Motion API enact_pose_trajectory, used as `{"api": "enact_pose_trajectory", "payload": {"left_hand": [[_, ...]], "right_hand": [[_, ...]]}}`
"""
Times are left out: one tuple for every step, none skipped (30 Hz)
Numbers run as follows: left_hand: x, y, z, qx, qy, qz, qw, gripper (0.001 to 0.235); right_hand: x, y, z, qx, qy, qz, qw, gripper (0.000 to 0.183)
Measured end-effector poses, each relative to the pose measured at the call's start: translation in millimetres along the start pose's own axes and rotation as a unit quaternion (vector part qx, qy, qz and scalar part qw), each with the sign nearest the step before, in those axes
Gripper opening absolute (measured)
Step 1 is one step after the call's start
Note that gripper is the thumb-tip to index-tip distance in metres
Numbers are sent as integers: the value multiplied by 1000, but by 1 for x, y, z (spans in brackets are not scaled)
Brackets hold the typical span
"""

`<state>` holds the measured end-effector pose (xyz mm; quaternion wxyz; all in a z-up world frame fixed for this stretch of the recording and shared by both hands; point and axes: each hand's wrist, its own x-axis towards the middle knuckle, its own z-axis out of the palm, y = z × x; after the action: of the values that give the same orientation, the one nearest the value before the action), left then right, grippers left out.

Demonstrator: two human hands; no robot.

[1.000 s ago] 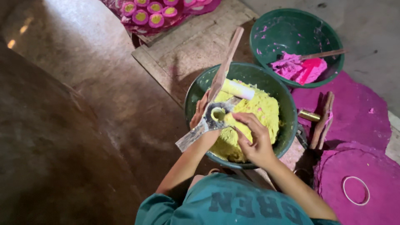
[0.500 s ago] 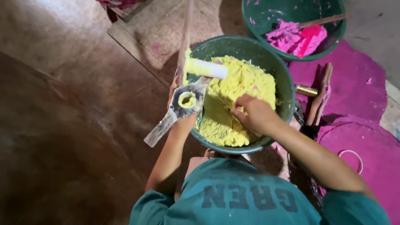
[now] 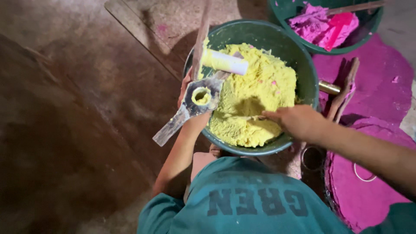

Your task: The person arranges pink and yellow circular items on a pink sheet, then uses a wooden press tool to form yellow circles from a yellow paste onto the pink sheet. The person repeatedly scoops paste, presses it into shape, and places the formed circles on the sheet.

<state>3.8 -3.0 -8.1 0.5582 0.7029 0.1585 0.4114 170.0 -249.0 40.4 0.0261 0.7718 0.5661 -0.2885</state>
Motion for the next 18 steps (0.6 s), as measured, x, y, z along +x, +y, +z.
{"api": "enact_pose_trajectory", "payload": {"left_hand": [[-1, 0, 0, 2, -1, -1, 1000, 61], [-2, 0, 0, 9, -2, -3, 1000, 61], [-4, 1, -1, 16, -4, -4, 1000, 62], [-3, 1, -1, 22, -3, -2, 1000, 62], [-2, 2, -1, 27, -1, 0, 1000, 62], [-1, 3, -1, 34, 0, 2, 999, 62], [1, 5, -1, 39, 1, 3, 999, 62], [3, 5, -2, 44, 2, 6, 999, 62], [2, 6, 0, 48, 3, 7, 999, 63], [1, 8, 0, 55, 2, 4, 998, 63], [1, 9, 0, 60, 3, 4, 998, 63], [0, 10, -1, 68, 4, 4, 998, 63], [0, 11, -1, 75, 5, 4, 997, 63], [0, 11, -2, 78, 5, 2, 997, 63], [-1, 12, -3, 92, 1, 9, 996, 64], [1, 13, -4, 107, -1, 19, 994, 64], [2, 13, -5, 123, -4, 31, 992, 63], [3, 13, -5, 140, -15, 49, 989, 60]], "right_hand": [[-2, -8, 7, -67, -41, 22, 997, 61], [-4, -14, 15, -134, -82, 43, 987, 71], [-6, -19, 22, -103, -80, 39, 991, 72], [-4, -24, 27, -75, -76, 34, 994, 74], [-4, -27, 31, -46, -72, 30, 996, 76], [-7, -30, 35, -13, -38, 8, 999, 69], [-9, -32, 37, 20, -3, -13, 1000, 62], [-11, -33, 40, 54, 33, -33, 997, 55], [-16, -34, 43, 67, -42, 14, 997, 56], [-22, -35, 46, 80, -116, 61, 988, 57], [-27, -37, 48, 92, -190, 107, 972, 57], [-31, -37, 49, 125, -170, 103, 972, 54], [-36, -38, 49, 157, -150, 98, 971, 52], [-40, -39, 48, 189, -129, 94, 969, 50], [-45, -38, 46, 228, -41, -12, 973, 45], [-49, -36, 40, 261, 50, -119, 957, 41], [-51, -35, 35, 288, 140, -224, 921, 37], [-57, -32, 29, 314, 44, -87, 944, 40]]}}
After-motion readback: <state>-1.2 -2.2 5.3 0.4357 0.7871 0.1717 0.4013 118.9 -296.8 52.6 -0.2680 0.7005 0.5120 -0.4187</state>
